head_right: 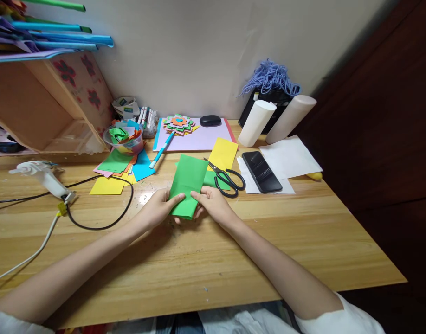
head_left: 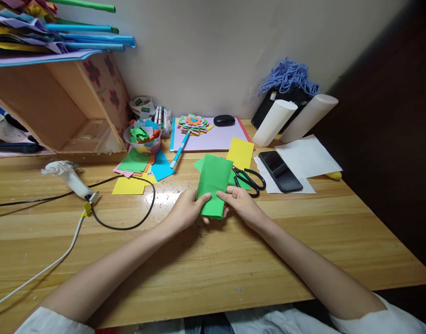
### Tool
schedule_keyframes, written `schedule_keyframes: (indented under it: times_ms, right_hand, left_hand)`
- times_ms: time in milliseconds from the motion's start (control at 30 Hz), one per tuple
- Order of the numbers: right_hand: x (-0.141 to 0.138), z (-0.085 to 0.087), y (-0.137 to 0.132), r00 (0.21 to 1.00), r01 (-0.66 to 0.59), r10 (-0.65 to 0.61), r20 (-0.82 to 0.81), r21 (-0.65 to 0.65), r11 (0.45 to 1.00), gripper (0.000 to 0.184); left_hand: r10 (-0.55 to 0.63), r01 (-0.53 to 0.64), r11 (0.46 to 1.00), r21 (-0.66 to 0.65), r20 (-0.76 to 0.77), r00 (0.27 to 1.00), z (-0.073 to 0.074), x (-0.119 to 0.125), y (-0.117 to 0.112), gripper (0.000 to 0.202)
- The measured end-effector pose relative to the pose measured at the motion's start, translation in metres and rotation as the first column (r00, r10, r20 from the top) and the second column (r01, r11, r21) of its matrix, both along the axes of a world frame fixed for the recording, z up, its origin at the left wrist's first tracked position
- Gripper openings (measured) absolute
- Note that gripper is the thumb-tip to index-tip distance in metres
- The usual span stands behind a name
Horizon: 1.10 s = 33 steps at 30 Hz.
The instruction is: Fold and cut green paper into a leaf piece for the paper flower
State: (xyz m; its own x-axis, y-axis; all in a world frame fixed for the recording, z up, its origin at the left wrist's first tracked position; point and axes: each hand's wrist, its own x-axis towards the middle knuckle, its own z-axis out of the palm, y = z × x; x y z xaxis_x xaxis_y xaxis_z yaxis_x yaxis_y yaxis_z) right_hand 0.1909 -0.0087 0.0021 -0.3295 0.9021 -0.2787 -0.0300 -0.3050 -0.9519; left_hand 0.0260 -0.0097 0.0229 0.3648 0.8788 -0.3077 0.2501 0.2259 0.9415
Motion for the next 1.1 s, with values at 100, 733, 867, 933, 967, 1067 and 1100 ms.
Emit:
schedule_keyframes:
  times_ms: [100, 733, 867, 933, 967, 1067, 1100]
  right_hand:
    - [0.000, -0.002, 0.000, 0.998, -0.066, 0.066, -0.002, 0.003, 0.998, 0.039]
    - [-0.006, 0.004, -0.008, 0.958, -0.284, 0.278, -0.072, -0.080, 0.956, 0.038]
    - [0.000, 0.004, -0.003, 0.974, -0.225, 0.223, -0.036, -0.055, 0.973, 0.047]
    - [0.004, 0.005, 0.001, 0.981, -0.185, 0.185, 0.052, 0.010, 0.983, 0.047]
    - [0.005, 0.006, 0.002, 0.984, -0.159, 0.154, 0.094, 0.047, 0.986, 0.048]
    - [0.003, 0.006, 0.001, 0.993, 0.014, -0.033, 0.116, 0.156, 0.988, 0.050]
    - [0.001, 0.006, 0.000, 0.991, 0.082, -0.099, 0.088, 0.179, 0.981, 0.049]
  left_hand:
    - [-0.009, 0.009, 1.000, 0.013, 0.015, 1.000, -0.001, 0.001, -0.001, 0.026]
    - [0.087, 0.003, 0.920, 0.392, -0.212, 0.973, -0.005, -0.004, 0.002, 0.028]
    - [0.007, 0.140, 0.873, 0.468, -0.298, 0.955, 0.000, -0.010, 0.007, 0.024]
    - [-0.007, 0.135, 0.871, 0.472, -0.263, 0.965, 0.004, -0.012, 0.009, 0.020]
    - [0.027, 0.078, 0.882, 0.465, -0.215, 0.976, 0.005, -0.013, 0.010, 0.023]
    - [0.205, -0.186, 0.909, 0.374, -0.013, 0.979, 0.005, -0.012, 0.008, 0.046]
    - [0.230, -0.232, 0.916, 0.327, 0.046, 0.972, 0.004, -0.010, 0.007, 0.051]
